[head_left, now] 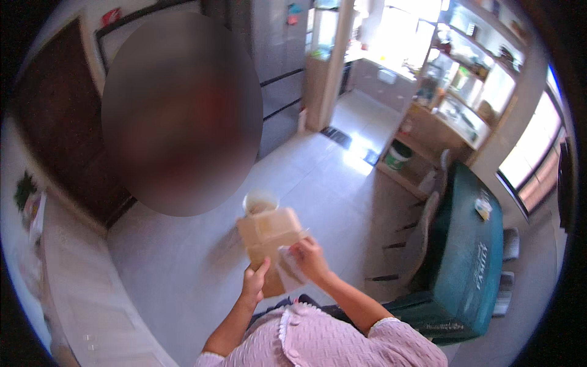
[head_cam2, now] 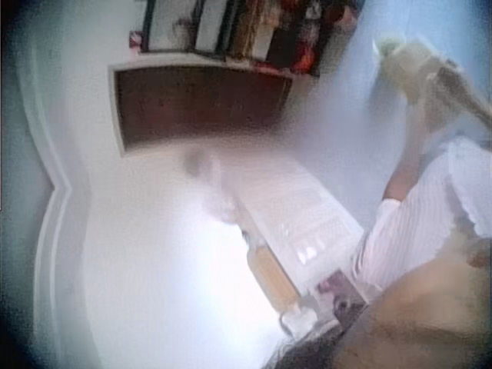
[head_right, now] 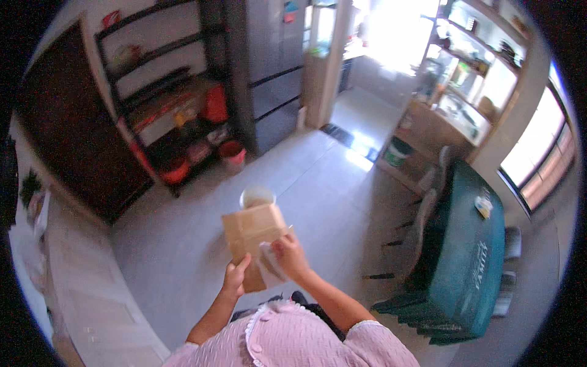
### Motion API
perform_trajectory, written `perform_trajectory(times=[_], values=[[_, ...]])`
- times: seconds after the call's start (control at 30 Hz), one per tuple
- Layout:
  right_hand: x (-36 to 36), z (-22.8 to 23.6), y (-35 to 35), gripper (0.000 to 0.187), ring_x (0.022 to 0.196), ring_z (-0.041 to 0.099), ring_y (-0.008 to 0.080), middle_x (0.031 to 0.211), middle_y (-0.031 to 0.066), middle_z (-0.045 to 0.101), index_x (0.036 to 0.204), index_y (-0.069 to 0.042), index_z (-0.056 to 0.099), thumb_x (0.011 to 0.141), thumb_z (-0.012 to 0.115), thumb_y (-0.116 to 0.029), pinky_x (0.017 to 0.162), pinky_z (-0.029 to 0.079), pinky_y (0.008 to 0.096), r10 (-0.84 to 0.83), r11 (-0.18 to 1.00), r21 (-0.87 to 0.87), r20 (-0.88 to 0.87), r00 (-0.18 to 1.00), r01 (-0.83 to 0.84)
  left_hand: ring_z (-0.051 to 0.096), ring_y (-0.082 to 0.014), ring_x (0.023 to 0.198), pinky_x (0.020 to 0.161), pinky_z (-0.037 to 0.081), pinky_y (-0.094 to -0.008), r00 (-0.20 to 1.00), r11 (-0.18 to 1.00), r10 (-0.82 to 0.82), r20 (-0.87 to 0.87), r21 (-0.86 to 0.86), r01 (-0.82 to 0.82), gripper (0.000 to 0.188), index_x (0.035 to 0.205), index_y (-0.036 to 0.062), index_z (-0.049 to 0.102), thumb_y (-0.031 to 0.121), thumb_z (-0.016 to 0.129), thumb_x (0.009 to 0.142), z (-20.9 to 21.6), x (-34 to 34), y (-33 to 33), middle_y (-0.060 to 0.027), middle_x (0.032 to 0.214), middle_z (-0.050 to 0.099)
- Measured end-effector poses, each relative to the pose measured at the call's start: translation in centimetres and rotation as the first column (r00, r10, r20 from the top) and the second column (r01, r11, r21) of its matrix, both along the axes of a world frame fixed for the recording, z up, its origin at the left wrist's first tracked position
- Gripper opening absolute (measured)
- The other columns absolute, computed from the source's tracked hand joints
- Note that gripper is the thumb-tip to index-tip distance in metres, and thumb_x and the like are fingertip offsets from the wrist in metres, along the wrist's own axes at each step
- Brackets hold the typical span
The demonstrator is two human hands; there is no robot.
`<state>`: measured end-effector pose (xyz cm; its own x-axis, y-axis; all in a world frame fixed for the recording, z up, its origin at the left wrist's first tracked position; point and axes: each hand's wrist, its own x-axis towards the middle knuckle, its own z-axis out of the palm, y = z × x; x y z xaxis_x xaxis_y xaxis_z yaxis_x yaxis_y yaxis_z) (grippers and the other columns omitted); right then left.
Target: The person opens a small cardboard box on a table, removes a red product box, and places it on the table. They then fold the empty cardboard box and walk to a storage area to place it on a shelf.
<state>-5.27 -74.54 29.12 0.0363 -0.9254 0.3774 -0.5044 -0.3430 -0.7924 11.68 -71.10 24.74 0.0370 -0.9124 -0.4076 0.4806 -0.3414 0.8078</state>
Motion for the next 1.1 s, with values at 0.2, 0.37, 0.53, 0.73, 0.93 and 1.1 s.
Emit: perform_trajectory(times=[0.2, 0.37, 0.53, 0.73, 0.93, 1.1], values=[[-1.0, 1.8, 0.1, 0.006, 0.075, 0.056, 0.0273, 0.079, 0.0104, 0.055, 0.075, -0.002, 0.06, 0.071, 0.062, 0.001, 0.064, 0.046, 0.0338, 0.229, 0.967, -0.1, -0.065, 0.971, -0.234, 0.058, -0.018, 0.088, 0.078, 0.047, -0.0328, 0.965, 0.988, -0.073, -0.25, 0.115, 0.105, 0.031, 0.108, 0.0022, 0.054, 0.02, 0.059, 0.084, 1.4, 0.9, -0.9, -0.0059, 0.101, 0.06], [-1.3, 3.7, 0.8, 0.008, 0.081, 0.055, 0.0265, 0.083, 0.0089, 0.054, 0.079, -0.003, 0.061, 0.072, 0.062, 0.001, 0.071, 0.046, 0.0344, 0.502, 0.864, -0.014, -0.025, 0.864, -0.503, 0.06, -0.0227, 0.089, 0.079, 0.048, -0.0395, 0.878, 0.961, -0.045, -0.476, 0.221, 0.169, 0.029, 0.11, 0.0036, 0.053, 0.02, 0.056, 0.085, -1.9, 2.2, -1.9, -0.0081, 0.101, 0.06], [-1.0, 2.3, -0.1, 0.008, 0.082, 0.055, 0.0281, 0.083, 0.011, 0.058, 0.082, -0.003, 0.061, 0.075, 0.06, -0.001, 0.071, 0.045, 0.0339, 0.293, 0.955, -0.024, -0.07, 0.954, -0.295, 0.059, -0.025, 0.092, 0.082, 0.047, -0.0426, 0.962, 0.983, 0.153, -0.228, 0.139, -0.124, 0.032, 0.112, 0.0035, 0.049, 0.023, 0.054, 0.086, -2.6, 0.4, -2.3, -0.0087, 0.102, 0.059], [-0.5, 0.8, 1.9, 0.009, 0.073, 0.056, 0.029, 0.079, 0.0142, 0.057, 0.088, 0.0, 0.058, 0.08, 0.057, 0.0, 0.065, 0.045, 0.0341, 0.308, 0.951, -0.024, -0.001, 0.951, -0.308, 0.053, -0.0288, 0.104, 0.091, 0.042, -0.0451, 0.918, 0.933, 0.171, -0.358, 0.359, -0.033, 0.035, 0.117, 0.0053, 0.048, 0.027, 0.044, 0.09, -8.9, 2.0, -3.9, -0.0107, 0.117, 0.054], [-1.5, -0.2, 2.1, 0.01, 0.067, 0.048, 0.0096, 0.077, 0.0023, 0.052, 0.094, -0.004, 0.055, 0.088, 0.053, -0.012, 0.057, 0.04, 0.0238, 0.236, 0.953, 0.12, 0.284, 0.929, -0.279, 0.051, -0.0293, 0.106, 0.09, 0.042, -0.0462, 0.89, 0.942, 0.203, -0.408, 0.329, -0.064, 0.035, 0.119, 0.0077, 0.046, 0.023, 0.05, 0.087, -14.5, 4.5, -5.2, -0.0103, 0.116, 0.053], [-3.5, 4.5, 3.7, 0.019, 0.064, 0.043, 0.0034, 0.072, -0.0046, 0.048, 0.093, -0.007, 0.054, 0.091, 0.047, -0.024, 0.052, 0.036, 0.0189, -0.009, 0.853, 0.416, 0.616, 0.788, -0.315, 0.057, -0.0276, 0.093, 0.078, 0.049, -0.0449, 0.894, 0.937, 0.321, -0.312, 0.24, -0.253, 0.03, 0.111, 0.0091, 0.052, 0.027, 0.047, 0.087, -20.2, 11.6, -3.3, -0.01, 0.108, 0.056]])
